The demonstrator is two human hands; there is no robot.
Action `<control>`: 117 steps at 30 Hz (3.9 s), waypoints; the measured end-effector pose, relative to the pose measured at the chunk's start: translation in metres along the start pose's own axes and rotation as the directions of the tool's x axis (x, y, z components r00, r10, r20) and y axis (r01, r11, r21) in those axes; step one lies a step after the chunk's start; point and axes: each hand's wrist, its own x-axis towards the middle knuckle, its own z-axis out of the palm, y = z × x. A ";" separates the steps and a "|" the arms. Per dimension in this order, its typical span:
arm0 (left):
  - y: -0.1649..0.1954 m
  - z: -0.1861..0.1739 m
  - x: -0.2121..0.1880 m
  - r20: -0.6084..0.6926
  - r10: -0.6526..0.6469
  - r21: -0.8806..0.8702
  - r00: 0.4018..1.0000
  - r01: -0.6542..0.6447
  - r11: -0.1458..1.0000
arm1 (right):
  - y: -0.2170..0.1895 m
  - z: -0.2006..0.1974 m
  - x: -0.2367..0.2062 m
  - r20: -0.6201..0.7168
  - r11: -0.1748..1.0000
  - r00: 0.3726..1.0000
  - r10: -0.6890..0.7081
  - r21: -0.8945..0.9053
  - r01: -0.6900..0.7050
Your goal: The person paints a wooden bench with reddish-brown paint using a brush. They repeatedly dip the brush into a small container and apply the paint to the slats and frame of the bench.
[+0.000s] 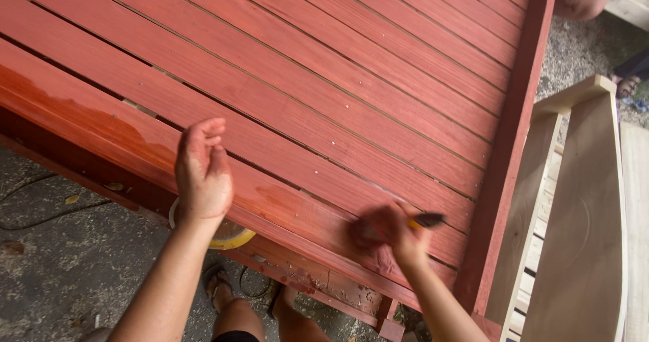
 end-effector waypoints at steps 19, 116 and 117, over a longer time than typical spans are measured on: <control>-0.073 -0.149 0.066 -0.198 -0.138 0.080 0.970 0.156 0.985 | 0.007 0.421 0.116 0.418 0.929 0.850 -0.321 0.316 0.195; -0.189 -0.299 0.201 -0.351 -0.173 0.037 0.920 0.199 0.979 | 0.004 0.451 0.134 0.712 0.712 0.399 -0.578 0.200 0.673; -0.186 -0.298 0.197 -0.336 -0.188 0.045 0.923 0.216 0.975 | 0.010 0.464 0.136 0.697 0.692 0.395 -0.599 0.202 0.693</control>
